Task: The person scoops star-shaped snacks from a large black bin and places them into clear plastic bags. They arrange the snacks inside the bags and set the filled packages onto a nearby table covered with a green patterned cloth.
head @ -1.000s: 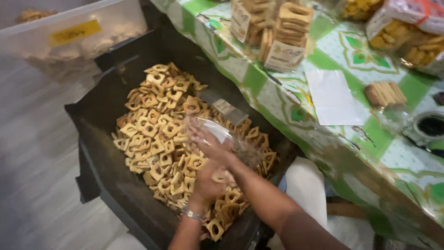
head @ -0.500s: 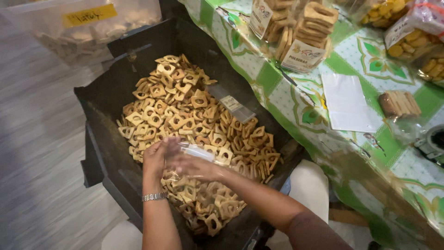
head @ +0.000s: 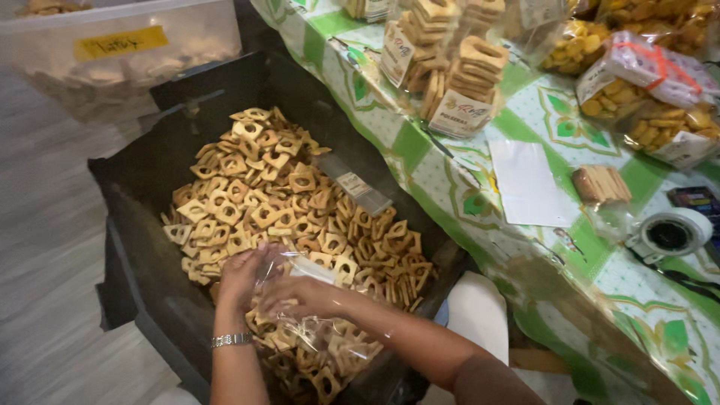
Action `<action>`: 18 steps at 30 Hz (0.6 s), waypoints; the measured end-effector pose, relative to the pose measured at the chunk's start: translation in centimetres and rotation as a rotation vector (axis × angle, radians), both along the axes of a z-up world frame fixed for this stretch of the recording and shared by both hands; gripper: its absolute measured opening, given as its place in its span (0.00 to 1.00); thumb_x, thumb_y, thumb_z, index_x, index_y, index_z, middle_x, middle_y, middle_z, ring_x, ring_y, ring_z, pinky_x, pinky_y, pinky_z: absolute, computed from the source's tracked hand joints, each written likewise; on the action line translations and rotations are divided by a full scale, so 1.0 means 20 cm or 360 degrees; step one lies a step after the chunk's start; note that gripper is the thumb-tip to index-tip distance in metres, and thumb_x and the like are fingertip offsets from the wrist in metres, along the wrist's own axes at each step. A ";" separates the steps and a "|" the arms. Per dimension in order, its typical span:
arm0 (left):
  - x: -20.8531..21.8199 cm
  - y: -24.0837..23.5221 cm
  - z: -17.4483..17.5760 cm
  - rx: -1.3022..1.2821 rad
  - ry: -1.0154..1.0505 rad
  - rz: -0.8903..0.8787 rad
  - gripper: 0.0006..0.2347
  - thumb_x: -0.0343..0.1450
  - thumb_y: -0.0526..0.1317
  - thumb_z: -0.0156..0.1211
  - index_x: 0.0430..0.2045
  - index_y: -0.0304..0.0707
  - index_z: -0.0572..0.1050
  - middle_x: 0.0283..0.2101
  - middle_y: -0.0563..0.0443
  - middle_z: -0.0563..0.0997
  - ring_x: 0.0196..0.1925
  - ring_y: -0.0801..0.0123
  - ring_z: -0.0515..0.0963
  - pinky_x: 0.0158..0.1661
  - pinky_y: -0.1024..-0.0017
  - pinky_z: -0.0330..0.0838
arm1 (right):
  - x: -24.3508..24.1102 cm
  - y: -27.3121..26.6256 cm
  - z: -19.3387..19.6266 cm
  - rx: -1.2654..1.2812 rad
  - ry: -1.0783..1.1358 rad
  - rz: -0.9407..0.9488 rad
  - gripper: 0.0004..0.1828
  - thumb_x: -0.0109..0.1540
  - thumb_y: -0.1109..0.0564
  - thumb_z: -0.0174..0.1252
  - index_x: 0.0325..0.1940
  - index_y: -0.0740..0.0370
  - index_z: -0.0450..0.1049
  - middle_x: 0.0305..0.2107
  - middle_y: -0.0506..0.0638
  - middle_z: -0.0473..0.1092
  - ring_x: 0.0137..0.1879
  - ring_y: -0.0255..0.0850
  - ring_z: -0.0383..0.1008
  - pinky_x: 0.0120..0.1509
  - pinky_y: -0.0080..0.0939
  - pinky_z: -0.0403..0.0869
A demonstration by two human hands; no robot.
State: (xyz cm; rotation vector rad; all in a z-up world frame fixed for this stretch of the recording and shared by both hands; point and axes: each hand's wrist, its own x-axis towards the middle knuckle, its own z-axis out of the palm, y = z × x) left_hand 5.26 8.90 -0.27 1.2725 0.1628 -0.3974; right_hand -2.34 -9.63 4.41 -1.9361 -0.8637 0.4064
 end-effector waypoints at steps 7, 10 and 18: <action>-0.05 -0.01 0.13 0.0099 0.0337 -0.0005 0.18 0.74 0.46 0.60 0.47 0.26 0.81 0.46 0.39 0.85 0.42 0.62 0.81 0.36 0.70 0.77 | 0.01 0.04 0.07 -0.0068 -0.0102 -0.0289 0.17 0.69 0.48 0.55 0.59 0.54 0.76 0.61 0.60 0.67 0.64 0.51 0.69 0.70 0.52 0.68; -0.06 -0.05 0.22 -0.0079 0.0395 -0.0012 0.21 0.72 0.47 0.58 0.54 0.28 0.75 0.55 0.40 0.83 0.54 0.58 0.84 0.48 0.65 0.82 | 0.01 0.02 -0.01 0.0012 0.0080 -0.0207 0.21 0.67 0.43 0.55 0.58 0.56 0.77 0.55 0.61 0.72 0.57 0.51 0.75 0.60 0.53 0.74; -0.10 -0.06 0.27 -0.0279 -0.0458 -0.0367 0.28 0.73 0.56 0.54 0.64 0.36 0.69 0.73 0.48 0.66 0.76 0.60 0.61 0.71 0.56 0.52 | 0.08 -0.08 0.04 0.1557 0.1446 -0.0539 0.25 0.75 0.38 0.42 0.64 0.57 0.68 0.49 0.54 0.72 0.50 0.41 0.76 0.50 0.42 0.79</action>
